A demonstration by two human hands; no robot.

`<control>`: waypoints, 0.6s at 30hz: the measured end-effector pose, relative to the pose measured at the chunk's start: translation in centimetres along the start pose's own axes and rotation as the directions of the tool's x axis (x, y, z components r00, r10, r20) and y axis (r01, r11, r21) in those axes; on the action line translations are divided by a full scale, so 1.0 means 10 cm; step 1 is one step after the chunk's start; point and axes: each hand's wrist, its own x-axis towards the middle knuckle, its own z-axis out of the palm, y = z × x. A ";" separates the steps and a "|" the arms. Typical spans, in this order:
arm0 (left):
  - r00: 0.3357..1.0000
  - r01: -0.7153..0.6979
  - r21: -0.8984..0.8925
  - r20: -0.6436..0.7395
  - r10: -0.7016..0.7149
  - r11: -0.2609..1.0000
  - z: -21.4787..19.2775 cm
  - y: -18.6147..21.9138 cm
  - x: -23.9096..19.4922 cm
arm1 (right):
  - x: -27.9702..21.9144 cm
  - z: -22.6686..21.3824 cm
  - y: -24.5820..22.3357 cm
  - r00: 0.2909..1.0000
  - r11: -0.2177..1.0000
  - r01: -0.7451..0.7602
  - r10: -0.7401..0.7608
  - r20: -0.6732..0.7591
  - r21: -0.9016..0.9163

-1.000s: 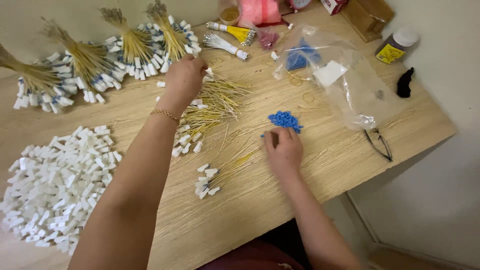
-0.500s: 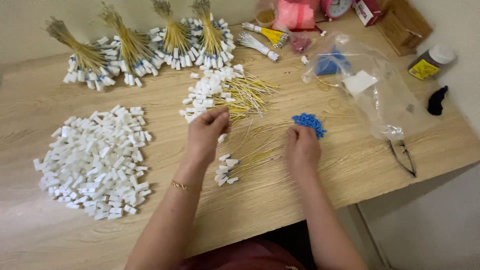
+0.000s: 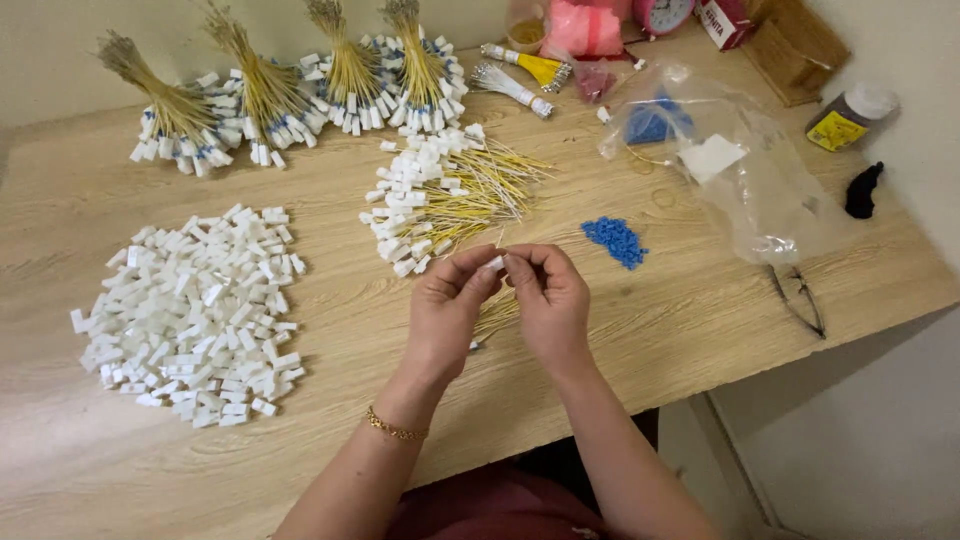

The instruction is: Assembling small white plastic connectors onto thin yellow wires at a workbench

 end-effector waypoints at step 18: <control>0.989 -0.089 -0.026 -0.118 0.086 0.996 0.08 -0.02 -0.10 | -0.16 0.02 -0.04 0.978 0.973 0.208 -0.205 0.037 -0.099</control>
